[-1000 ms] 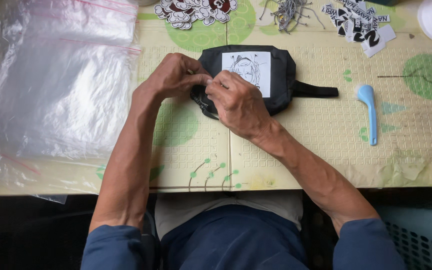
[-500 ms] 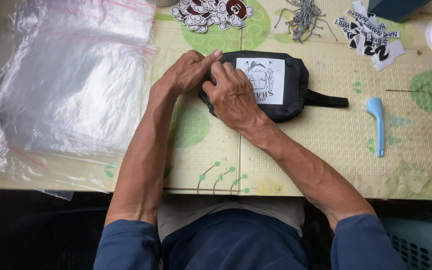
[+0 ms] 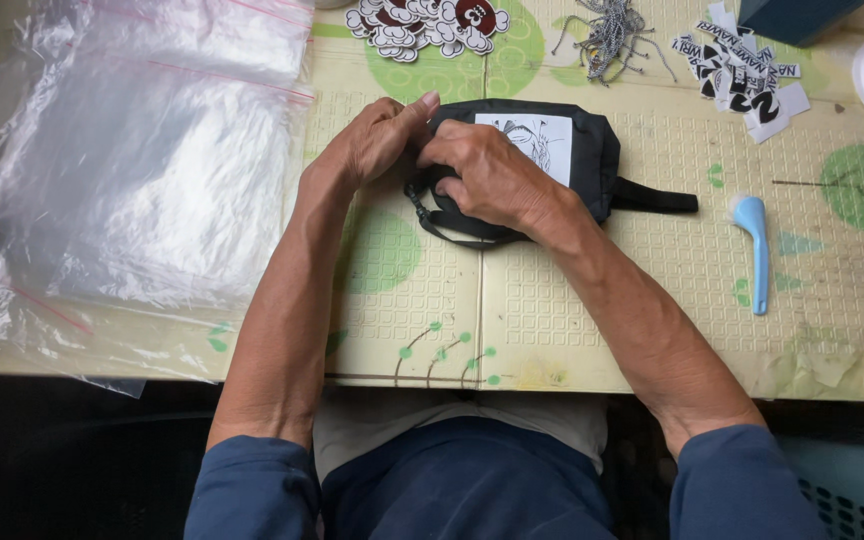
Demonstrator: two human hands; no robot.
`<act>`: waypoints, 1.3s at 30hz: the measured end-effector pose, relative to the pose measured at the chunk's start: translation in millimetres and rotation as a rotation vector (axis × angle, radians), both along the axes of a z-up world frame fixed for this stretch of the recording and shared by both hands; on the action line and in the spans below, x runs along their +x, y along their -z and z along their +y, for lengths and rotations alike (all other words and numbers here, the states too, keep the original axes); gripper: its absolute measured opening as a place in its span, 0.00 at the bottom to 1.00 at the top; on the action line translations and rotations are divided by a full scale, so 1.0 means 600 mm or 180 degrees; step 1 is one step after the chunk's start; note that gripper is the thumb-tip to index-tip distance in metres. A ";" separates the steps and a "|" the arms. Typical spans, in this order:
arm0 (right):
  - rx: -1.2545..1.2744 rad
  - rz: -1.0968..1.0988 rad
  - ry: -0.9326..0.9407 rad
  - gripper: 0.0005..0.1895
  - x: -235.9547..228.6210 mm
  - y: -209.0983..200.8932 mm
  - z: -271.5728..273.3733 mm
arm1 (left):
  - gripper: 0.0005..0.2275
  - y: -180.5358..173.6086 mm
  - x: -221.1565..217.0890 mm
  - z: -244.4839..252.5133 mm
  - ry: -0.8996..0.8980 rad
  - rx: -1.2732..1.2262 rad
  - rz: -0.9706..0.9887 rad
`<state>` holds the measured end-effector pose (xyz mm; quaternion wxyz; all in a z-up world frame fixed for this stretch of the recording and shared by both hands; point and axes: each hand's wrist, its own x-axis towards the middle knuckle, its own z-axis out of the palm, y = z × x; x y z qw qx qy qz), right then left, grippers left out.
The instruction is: The person attaches a metal chain and a decorative bear-shaped charm to a small black bag. They then place the bag into a clear plastic zip-lock bag and seal it.
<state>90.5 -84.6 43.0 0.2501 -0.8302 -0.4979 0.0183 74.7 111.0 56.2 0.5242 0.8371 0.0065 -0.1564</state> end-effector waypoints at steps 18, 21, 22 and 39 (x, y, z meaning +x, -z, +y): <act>-0.0439 -0.0577 -0.0145 0.12 -0.016 0.013 0.008 | 0.29 -0.013 -0.004 -0.003 0.0027 -0.0143 0.0113; -0.0737 -0.0699 -0.0081 0.10 -0.017 0.022 0.010 | 0.29 -0.020 -0.009 -0.004 -0.0002 -0.0056 0.0124; -0.0734 -0.0691 -0.0080 0.10 -0.016 0.029 0.011 | 0.29 -0.013 -0.008 -0.003 -0.0001 -0.0053 0.0131; -0.0172 -0.0363 0.0101 0.07 -0.054 0.000 -0.021 | 0.31 0.000 -0.011 -0.012 -0.0103 0.0184 -0.0142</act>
